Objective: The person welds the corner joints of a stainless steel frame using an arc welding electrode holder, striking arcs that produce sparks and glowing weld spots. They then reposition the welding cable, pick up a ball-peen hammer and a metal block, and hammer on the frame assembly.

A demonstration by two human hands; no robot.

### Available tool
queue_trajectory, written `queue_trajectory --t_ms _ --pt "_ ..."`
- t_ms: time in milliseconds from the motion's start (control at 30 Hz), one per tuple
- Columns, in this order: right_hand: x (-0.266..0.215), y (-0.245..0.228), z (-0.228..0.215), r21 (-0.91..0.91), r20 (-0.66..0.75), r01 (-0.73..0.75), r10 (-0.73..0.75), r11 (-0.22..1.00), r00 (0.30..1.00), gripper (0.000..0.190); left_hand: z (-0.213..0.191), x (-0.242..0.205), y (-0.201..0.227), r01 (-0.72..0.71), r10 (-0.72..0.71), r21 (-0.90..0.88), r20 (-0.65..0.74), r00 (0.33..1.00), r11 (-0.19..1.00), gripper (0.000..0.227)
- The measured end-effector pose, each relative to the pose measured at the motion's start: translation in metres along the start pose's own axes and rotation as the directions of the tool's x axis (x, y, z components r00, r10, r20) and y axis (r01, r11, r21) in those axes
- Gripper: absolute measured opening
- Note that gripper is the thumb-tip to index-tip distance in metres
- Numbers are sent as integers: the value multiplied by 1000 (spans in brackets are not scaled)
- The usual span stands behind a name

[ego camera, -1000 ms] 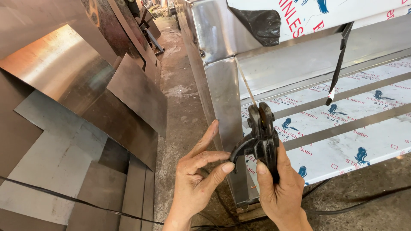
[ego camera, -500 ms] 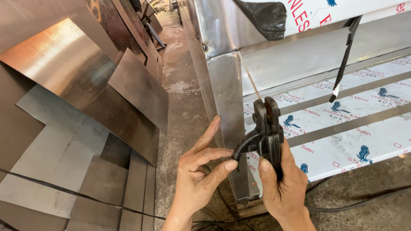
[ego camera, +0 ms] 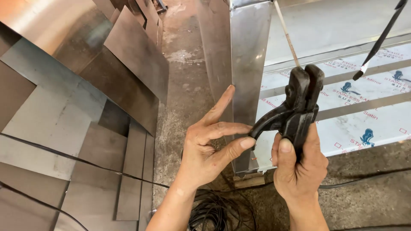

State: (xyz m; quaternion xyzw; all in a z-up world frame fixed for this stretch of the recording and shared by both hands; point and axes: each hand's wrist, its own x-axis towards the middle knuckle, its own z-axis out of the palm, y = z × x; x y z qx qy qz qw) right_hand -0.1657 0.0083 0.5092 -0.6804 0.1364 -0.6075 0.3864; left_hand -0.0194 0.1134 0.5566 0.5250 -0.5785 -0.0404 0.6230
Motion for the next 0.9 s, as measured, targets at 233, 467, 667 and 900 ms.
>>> queue_trajectory --t_ms 233,467,667,900 --pt "-7 9 -5 28 12 -34 34 999 999 50 3 -2 -7 -14 14 -25 10 1000 1000 19" --pt "-6 9 -10 54 29 -26 25 998 999 48 9 0 -7 -5 5 -13 -11 1000 1000 21" --pt "-4 12 -11 52 28 -59 57 997 998 53 10 -3 -7 -25 24 -33 -15 1000 999 18" --pt "-5 19 -13 94 50 3 -8 996 999 54 13 -2 -2 -34 34 -12 -25 999 999 21"
